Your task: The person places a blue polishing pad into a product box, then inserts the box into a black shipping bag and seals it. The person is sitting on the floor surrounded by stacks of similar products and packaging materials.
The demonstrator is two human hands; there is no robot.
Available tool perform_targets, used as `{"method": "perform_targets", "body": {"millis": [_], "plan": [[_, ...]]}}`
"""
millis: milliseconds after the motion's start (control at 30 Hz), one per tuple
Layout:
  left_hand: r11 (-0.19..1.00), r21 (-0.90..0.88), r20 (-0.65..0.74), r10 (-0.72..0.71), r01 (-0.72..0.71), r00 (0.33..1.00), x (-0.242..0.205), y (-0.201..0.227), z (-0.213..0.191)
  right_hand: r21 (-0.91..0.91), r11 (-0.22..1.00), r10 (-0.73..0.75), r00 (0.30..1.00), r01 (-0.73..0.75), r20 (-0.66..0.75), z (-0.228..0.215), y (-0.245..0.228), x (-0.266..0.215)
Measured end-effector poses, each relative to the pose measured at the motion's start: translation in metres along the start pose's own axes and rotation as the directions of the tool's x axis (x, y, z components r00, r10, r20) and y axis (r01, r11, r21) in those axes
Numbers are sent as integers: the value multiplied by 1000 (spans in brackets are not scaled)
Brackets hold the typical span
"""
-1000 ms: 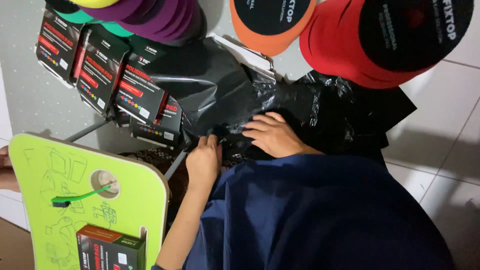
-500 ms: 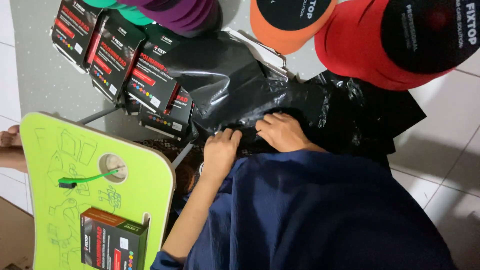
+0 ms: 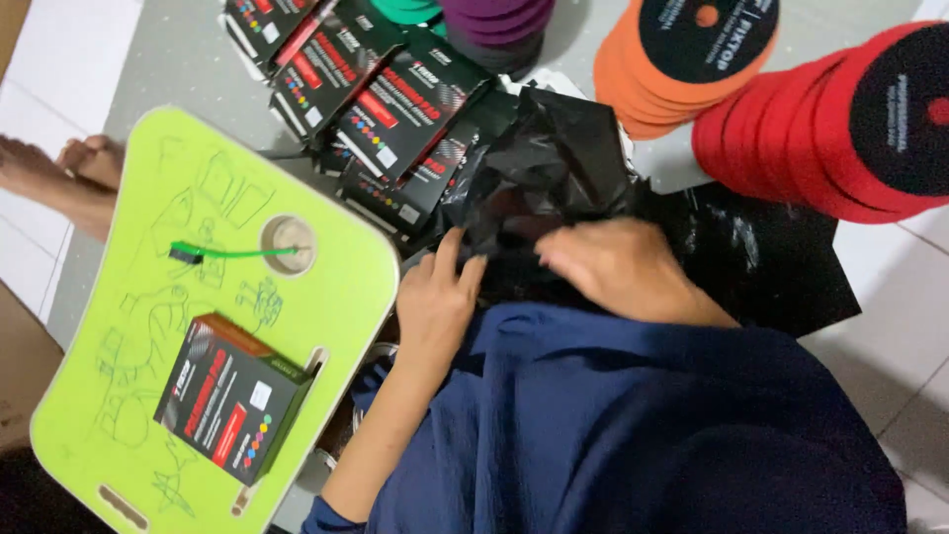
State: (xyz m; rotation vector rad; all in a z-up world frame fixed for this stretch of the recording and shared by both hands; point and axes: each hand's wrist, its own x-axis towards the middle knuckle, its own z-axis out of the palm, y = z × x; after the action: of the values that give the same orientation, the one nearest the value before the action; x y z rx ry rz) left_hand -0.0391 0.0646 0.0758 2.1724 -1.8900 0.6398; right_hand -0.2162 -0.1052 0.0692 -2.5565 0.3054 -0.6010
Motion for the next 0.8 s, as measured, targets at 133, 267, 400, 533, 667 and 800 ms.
{"method": "perform_targets", "body": {"millis": [133,267,400,533,667,800], "plan": [[990,-47,58,-132,135,990,45,1,-36,-423,906,-68,982,-13,-177,-1,16,21],[933,-259,-39,-269,250,962,60,0,-84,-286,928,-324,894,238,-308,-31,31,13],[938,-276,-58,-235,211,970,32,-6,-59,-73,820,-508,661,568,-552,-29,15,13],[996,-38,-195,73,-82,978,-7,-1,18,-223,960,-253,870,170,-423,38,46,5],[992,3,231,123,-127,965,-47,16,67,-310,947,5,970,-83,-245,113,74,-45],[987,65,296,122,-148,947,-41,21,78,-249,952,125,971,-175,-206,161,68,-70]]}}
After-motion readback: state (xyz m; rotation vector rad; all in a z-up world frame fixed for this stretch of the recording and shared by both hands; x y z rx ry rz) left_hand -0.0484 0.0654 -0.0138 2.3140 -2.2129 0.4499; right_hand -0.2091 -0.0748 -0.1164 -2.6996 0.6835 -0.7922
